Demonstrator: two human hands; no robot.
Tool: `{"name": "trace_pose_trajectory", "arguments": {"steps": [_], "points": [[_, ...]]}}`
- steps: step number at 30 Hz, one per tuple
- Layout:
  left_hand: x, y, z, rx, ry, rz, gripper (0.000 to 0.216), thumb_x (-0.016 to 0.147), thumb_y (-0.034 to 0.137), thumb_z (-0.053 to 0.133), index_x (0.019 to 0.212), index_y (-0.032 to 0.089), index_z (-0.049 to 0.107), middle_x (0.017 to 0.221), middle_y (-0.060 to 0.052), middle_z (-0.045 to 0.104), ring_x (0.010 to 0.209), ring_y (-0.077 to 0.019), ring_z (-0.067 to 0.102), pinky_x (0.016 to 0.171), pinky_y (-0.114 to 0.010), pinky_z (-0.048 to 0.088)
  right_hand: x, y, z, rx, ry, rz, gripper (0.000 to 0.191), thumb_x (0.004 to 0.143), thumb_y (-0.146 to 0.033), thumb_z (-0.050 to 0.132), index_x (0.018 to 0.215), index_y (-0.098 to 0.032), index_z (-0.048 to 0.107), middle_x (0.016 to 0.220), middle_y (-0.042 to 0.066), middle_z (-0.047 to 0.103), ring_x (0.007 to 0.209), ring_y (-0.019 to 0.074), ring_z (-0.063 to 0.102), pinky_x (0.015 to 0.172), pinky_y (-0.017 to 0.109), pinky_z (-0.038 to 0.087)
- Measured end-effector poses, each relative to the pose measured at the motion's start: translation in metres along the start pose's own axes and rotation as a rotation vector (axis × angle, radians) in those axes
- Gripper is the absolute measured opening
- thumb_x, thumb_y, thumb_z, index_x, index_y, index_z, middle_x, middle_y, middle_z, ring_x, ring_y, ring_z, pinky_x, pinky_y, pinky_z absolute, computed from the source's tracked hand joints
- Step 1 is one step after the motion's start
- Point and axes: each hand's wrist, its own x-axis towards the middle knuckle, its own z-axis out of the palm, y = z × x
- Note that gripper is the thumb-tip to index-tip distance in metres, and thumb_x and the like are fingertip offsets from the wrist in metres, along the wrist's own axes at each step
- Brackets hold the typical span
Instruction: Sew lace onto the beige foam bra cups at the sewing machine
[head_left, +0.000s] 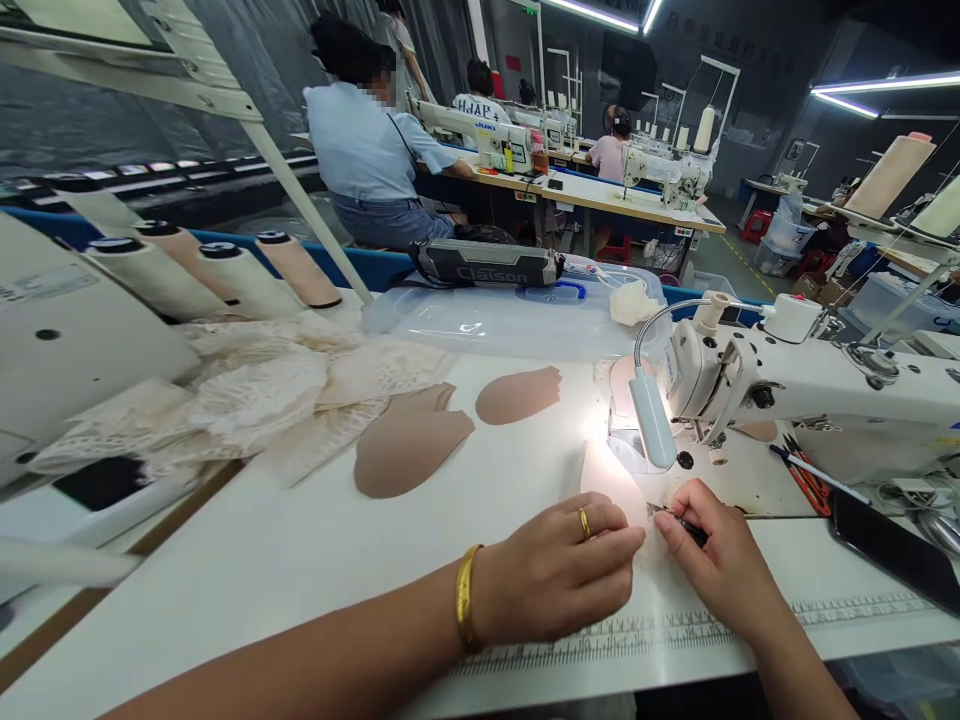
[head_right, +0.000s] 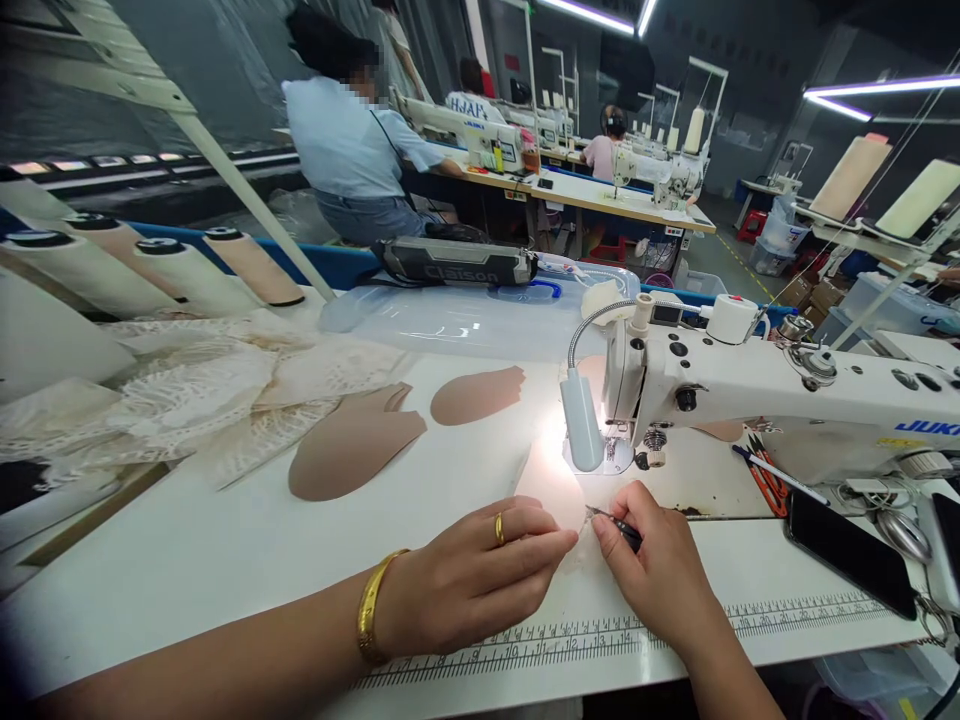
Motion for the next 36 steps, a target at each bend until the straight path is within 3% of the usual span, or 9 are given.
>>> {"name": "trace_pose_trajectory", "arguments": {"steps": [3,6,9,16,21,30,36], "points": [[0.002,-0.001,0.002,-0.094,0.071,-0.157,0.021,0.093,-0.001,0.05,0.086,0.017,0.06,0.094,-0.006,0.074,0.084,-0.0159,0.06,0.074,-0.027,0.057,-0.001,0.002,0.001,0.092,0.126,0.028,0.03,0.099,-0.05,0.053,0.084,-0.024,0.048,0.062,-0.007,0.04,0.055,0.0118,0.036,0.052,0.025,0.026],[0.002,-0.003,0.004,-0.153,0.128,-0.29,0.022,0.093,-0.001,0.052,0.09,0.018,0.062,0.092,-0.003,0.073,0.083,-0.0141,0.06,0.073,-0.024,0.056,0.0,0.002,0.003,0.217,0.165,0.035,0.027,0.099,-0.05,0.054,0.092,-0.024,0.05,0.065,-0.007,0.041,0.058,0.0121,0.037,0.052,0.024,0.028],[0.001,-0.003,0.004,-0.145,0.139,-0.273,0.02,0.093,0.0,0.053,0.09,0.018,0.062,0.093,-0.003,0.074,0.084,-0.0147,0.06,0.073,-0.025,0.057,0.001,0.002,0.005,0.271,0.155,0.035,0.026,0.098,-0.049,0.056,0.097,-0.024,0.049,0.066,-0.007,0.042,0.058,0.012,0.038,0.053,0.024,0.029],[0.006,-0.001,-0.004,-0.063,0.137,-0.087,0.02,0.096,0.002,0.052,0.084,0.016,0.057,0.094,-0.009,0.077,0.081,-0.0169,0.062,0.069,-0.028,0.058,0.0,-0.003,0.003,0.314,0.116,0.023,0.027,0.097,-0.049,0.058,0.102,-0.023,0.052,0.072,-0.005,0.047,0.064,0.0134,0.044,0.061,0.025,0.038],[0.007,-0.002,-0.008,-0.053,0.124,-0.068,0.021,0.095,0.001,0.05,0.084,0.017,0.057,0.093,-0.009,0.077,0.08,-0.0177,0.064,0.067,-0.03,0.058,0.0,-0.006,0.003,0.2,0.113,0.03,0.025,0.092,-0.046,0.064,0.098,-0.023,0.057,0.068,-0.006,0.046,0.061,0.0131,0.044,0.058,0.025,0.036],[0.002,0.002,-0.001,-0.072,0.164,-0.111,0.019,0.094,0.0,0.052,0.086,0.016,0.059,0.096,-0.008,0.075,0.084,-0.0173,0.063,0.07,-0.028,0.059,0.002,-0.01,0.014,0.114,0.142,-0.147,0.012,0.093,-0.036,0.062,0.092,-0.024,0.062,0.068,-0.004,0.057,0.056,0.0122,0.048,0.055,0.024,0.038],[0.002,0.002,0.006,-0.174,0.217,-0.306,0.021,0.089,-0.002,0.056,0.084,0.018,0.059,0.092,-0.002,0.074,0.081,-0.0134,0.062,0.072,-0.024,0.058,0.002,0.0,0.013,0.111,0.194,-0.145,0.012,0.094,-0.034,0.057,0.088,-0.023,0.054,0.067,-0.005,0.051,0.058,0.0125,0.047,0.055,0.023,0.037]]}}
